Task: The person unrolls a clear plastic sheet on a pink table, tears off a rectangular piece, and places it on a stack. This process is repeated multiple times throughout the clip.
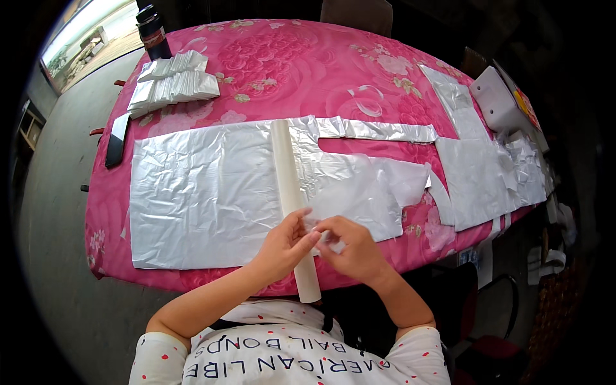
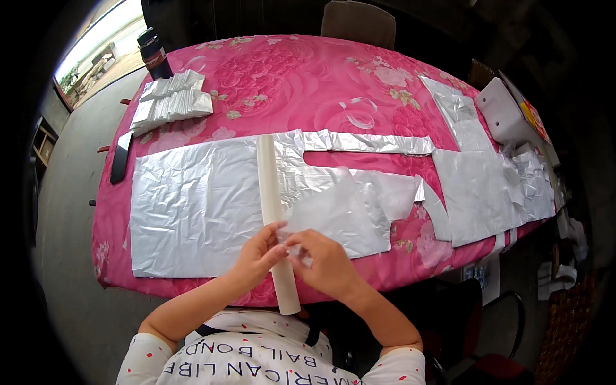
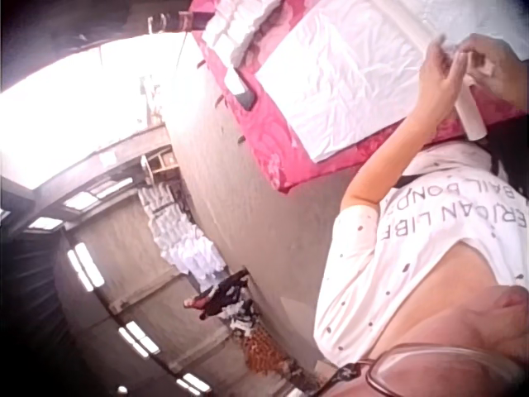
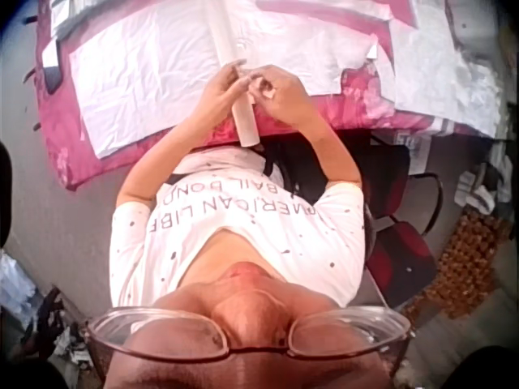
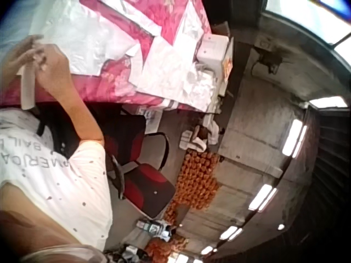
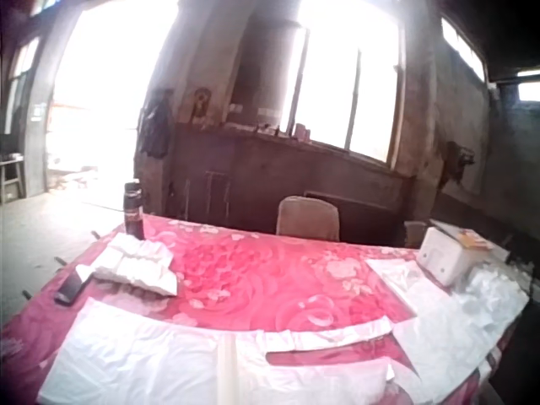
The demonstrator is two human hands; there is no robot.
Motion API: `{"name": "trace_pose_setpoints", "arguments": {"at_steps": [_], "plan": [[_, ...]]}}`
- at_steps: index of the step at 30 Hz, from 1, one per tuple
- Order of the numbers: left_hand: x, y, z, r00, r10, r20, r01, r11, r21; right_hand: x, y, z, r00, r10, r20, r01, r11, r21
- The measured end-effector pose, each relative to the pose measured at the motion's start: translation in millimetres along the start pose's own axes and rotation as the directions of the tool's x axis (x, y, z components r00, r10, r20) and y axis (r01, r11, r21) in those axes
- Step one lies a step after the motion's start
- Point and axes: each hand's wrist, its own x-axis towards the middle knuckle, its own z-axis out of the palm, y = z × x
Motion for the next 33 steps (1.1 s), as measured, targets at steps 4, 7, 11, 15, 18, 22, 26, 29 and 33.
{"name": "trace_pose_setpoints", "arguments": {"at_steps": [4, 7, 11, 15, 18, 22, 26, 29, 33], "plan": [[-3.4, 0.5, -35.6, 0.951, -0.309, -0.002, 0.297, 0.917, -0.267, -10.8, -13.1, 47.9, 0.935, -0.252, 0.250, 0.260, 0.966, 0.000], [-18.7, -13.6, -88.4, 0.929, -0.357, -0.098, 0.319, 0.907, -0.277, -32.7, -16.3, 63.9, 0.977, -0.199, 0.071, 0.211, 0.946, -0.244], [-47.4, -16.4, -164.5, 0.868, -0.448, -0.214, 0.385, 0.879, -0.281, -51.9, -23.0, 61.3, 0.975, 0.208, -0.075, -0.211, 0.777, -0.593], [-64.8, -3.1, -207.6, 0.795, -0.517, -0.317, 0.485, 0.856, -0.181, -56.0, -12.0, 57.2, 0.840, 0.541, 0.028, -0.443, 0.715, -0.540], [-73.6, 0.4, -233.5, 0.807, -0.494, -0.324, 0.510, 0.859, -0.039, -59.5, -6.9, 48.6, 0.872, 0.489, -0.006, -0.427, 0.755, -0.497], [-73.3, 12.9, -244.4, 0.803, -0.408, -0.434, 0.565, 0.754, 0.335, -63.9, -1.1, 44.0, 0.856, 0.517, 0.001, -0.469, 0.777, -0.420], [-59.2, 25.0, -215.1, 0.911, 0.093, -0.401, 0.342, 0.371, 0.863, -68.7, 0.0, 41.3, 0.838, 0.545, -0.004, -0.507, 0.777, -0.372], [-32.2, 18.1, -159.1, 0.881, 0.460, -0.112, -0.026, 0.283, 0.959, -71.8, 2.6, 39.2, 0.827, 0.562, -0.009, -0.529, 0.774, -0.346], [9.4, -8.4, -72.9, 0.892, 0.444, 0.082, -0.326, 0.509, 0.797, -74.7, 5.7, 35.8, 0.819, 0.573, -0.004, -0.546, 0.779, -0.308]]}}
